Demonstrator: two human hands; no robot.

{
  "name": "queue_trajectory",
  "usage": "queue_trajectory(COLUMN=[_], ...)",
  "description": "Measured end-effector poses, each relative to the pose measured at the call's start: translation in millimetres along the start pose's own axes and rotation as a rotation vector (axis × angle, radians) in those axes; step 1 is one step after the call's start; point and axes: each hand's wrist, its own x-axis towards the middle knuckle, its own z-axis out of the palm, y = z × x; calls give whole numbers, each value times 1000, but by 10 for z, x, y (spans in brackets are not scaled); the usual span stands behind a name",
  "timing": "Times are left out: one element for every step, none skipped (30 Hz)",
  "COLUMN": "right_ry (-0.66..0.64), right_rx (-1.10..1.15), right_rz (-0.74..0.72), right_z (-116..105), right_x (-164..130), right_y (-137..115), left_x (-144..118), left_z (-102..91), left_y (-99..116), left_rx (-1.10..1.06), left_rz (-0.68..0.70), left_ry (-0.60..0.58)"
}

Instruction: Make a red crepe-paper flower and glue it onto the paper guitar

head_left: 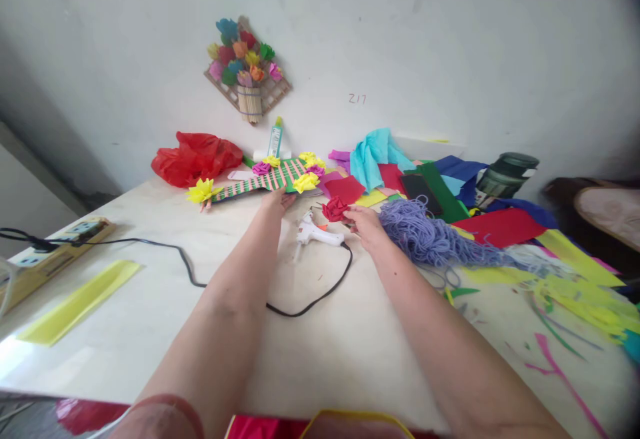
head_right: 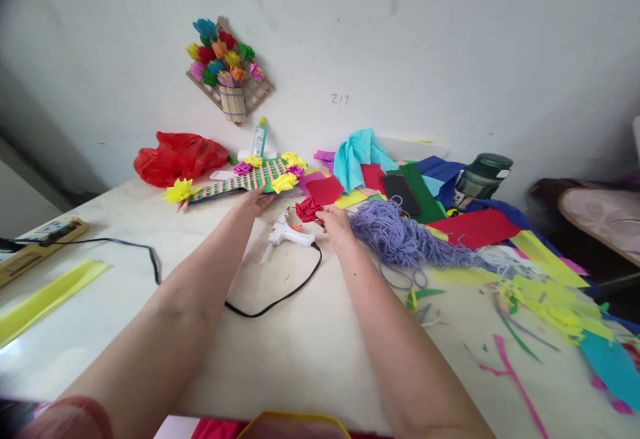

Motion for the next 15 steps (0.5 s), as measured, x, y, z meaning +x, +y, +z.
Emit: queue_trajectory(right_ry=[-1,-2,-4,-6,-9,-8,-4,4,13,24,34,43,51,60,65], right_rx=[4,9,14,19,25,31,36,38,38,35,32,26,16,4,-16], right_rz=[2,3,4,5,5,5,4,4,2,-1,-4,-10,-17,-27,-41], right_z=[0,-1,-4,-7,-13,-19,-27,-35,-42,-48,-54,-58,-63,-68,-74], right_x=[-4,-9,-13,-16,-19,-20,-19,-15,-10,-2,8,21,37,57,81], right_y=[4,5,5,3,0,-2,-2,-1,2,8,17,29,46,67,93], left_x=[11,18,22,22,17,9,-4,-20,-39,-62,-88,-118,-151,-187,-226], left_z=[11,19,23,22,16,5,-9,-26,-44,-61,-76,-88,-98,-105,-111], left_y=[-3,-7,-12,-17,-23,-27,-31,-33,-34,-33,-30,-27,-23,-18,-14], left_rx=[-7,-16,-25,-36,-47,-59,-70,-80,-87,-93,-97,-98,-98,-98,-98], left_rz=[9,20,32,46,61,76,90,102,113,120,125,127,128,130,133], left_ry=[10,22,31,38,40,38,32,25,19,14,9,1,-9,-23,-38])
